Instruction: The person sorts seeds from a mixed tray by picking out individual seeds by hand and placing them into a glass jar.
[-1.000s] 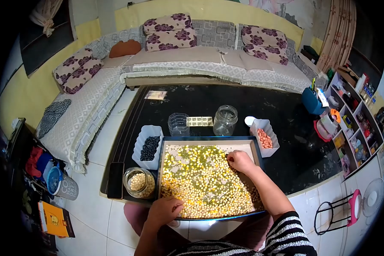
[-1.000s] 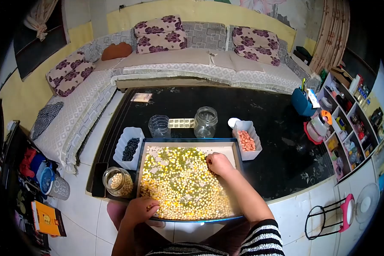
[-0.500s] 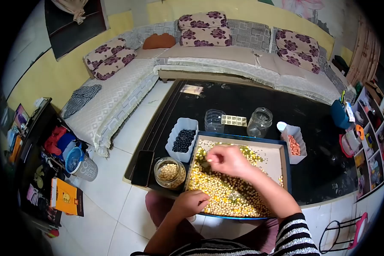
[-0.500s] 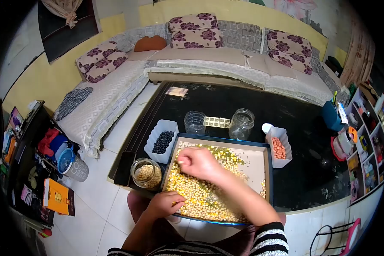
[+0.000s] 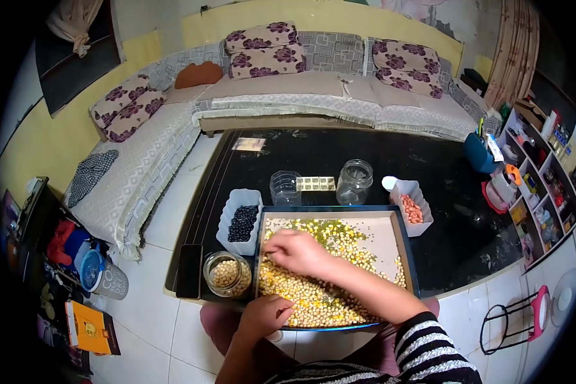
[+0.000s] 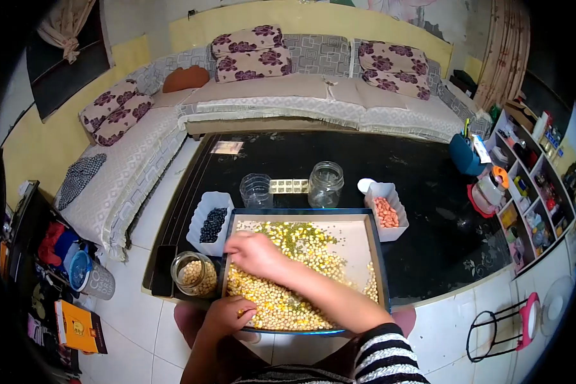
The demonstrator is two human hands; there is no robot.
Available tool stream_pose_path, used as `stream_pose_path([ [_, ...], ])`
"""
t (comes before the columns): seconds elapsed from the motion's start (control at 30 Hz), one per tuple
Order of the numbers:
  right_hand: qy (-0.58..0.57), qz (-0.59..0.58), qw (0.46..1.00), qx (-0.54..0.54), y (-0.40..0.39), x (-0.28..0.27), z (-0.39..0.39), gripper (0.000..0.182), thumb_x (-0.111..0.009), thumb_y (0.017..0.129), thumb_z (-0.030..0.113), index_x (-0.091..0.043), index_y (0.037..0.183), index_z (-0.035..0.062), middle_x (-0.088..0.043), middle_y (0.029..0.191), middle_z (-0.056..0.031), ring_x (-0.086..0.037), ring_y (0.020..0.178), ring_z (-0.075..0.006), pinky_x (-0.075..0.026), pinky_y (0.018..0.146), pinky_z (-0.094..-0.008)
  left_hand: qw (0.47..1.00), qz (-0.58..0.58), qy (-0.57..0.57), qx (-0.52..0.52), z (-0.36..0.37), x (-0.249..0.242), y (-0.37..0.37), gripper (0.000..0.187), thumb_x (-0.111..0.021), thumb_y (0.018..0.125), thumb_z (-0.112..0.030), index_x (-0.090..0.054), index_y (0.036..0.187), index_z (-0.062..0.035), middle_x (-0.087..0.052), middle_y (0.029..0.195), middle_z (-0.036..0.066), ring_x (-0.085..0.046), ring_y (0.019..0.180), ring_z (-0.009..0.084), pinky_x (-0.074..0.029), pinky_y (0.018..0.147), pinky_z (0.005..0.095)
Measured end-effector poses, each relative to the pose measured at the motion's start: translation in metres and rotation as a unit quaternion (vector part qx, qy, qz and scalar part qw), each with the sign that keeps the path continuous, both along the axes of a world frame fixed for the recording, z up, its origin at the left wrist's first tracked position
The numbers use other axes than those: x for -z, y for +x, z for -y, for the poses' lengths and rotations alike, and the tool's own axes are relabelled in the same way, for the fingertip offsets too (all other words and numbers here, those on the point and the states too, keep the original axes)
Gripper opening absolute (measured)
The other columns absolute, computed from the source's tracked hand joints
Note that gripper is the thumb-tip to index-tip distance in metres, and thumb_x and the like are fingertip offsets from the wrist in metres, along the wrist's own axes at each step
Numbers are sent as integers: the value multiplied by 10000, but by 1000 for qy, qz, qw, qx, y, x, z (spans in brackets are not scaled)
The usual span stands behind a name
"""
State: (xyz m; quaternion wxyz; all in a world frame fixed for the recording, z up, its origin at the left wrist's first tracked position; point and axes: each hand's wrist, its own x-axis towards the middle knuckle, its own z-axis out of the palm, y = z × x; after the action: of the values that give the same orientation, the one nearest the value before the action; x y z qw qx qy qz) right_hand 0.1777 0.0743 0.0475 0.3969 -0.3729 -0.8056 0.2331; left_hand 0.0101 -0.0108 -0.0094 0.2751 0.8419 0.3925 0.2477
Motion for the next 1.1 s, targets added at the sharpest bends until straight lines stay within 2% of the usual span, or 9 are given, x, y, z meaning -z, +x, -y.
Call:
stream_pose_path([
  [0.03,-42,61,997,35,22,3,-2,114,-603,733,25,-627,841,54,-616,825,-81,-613,752,-208,-508,683,-317,1000,3,-7,-5,1,-1,0,120,-628,757,-206,-642,833,-114,-602,739,62,-590,676,251,-471,590,343],
  [0.1,-51,49,990,123,66,26,-6,46,-587,712,64,-598,754,50,-603,737,-113,-599,705,-257,-488,686,-347,1000,7,-16,-7,2,-5,1,121,-628,758,-208,-643,834,-115,-603,739,61,-591,676,250,-471,590,342],
  [0.23,-110,118,958,238,146,61,-7,131,-617,684,64,-637,813,62,-624,816,-116,-603,730,-276,-484,696,-355,999,-17,-40,-17,3,-9,1,117,-628,752,-199,-643,816,-102,-621,769,59,-607,707,247,-477,616,326],
  [0.27,-121,133,949,261,157,67,-6,158,-641,679,38,-647,836,37,-644,780,-104,-626,709,-218,-497,670,-305,999,-22,-34,-20,2,-9,1,115,-627,752,-199,-643,813,-103,-620,768,57,-607,708,244,-477,617,323],
  [0.33,-135,147,943,266,169,73,-5,127,-622,678,77,-642,803,65,-629,783,-125,-612,748,-270,-488,707,-360,999,-29,-35,-19,2,-7,1,113,-627,753,-198,-642,814,-104,-621,770,56,-607,708,243,-478,619,323],
  [0.67,-153,242,929,235,164,71,-3,84,-601,684,115,-632,741,61,-621,765,-148,-601,732,-303,-483,703,-380,999,-41,-19,-19,2,-8,1,96,-633,751,-188,-632,803,-107,-620,732,51,-608,675,236,-479,595,321],
  [0.87,-145,155,943,257,159,67,-3,109,-599,683,99,-631,774,49,-592,836,-158,-592,800,-307,-472,744,-373,999,-36,-3,-13,0,-2,0,89,-646,741,-177,-630,798,-111,-617,717,47,-607,649,225,-477,571,314],
  [0.97,-121,133,952,247,158,80,-12,124,-626,678,101,-625,788,45,-599,837,-130,-592,738,-292,-479,706,-357,999,-39,-5,-13,0,-3,1,87,-644,742,-180,-628,798,-115,-616,715,41,-607,651,222,-477,571,315],
  [1.1,-92,180,949,244,156,89,-18,131,-636,678,104,-624,795,47,-601,817,-136,-591,742,-297,-479,696,-366,999,-43,1,-12,0,-4,1,87,-644,744,-184,-627,798,-118,-616,717,35,-606,651,222,-476,569,316],
])
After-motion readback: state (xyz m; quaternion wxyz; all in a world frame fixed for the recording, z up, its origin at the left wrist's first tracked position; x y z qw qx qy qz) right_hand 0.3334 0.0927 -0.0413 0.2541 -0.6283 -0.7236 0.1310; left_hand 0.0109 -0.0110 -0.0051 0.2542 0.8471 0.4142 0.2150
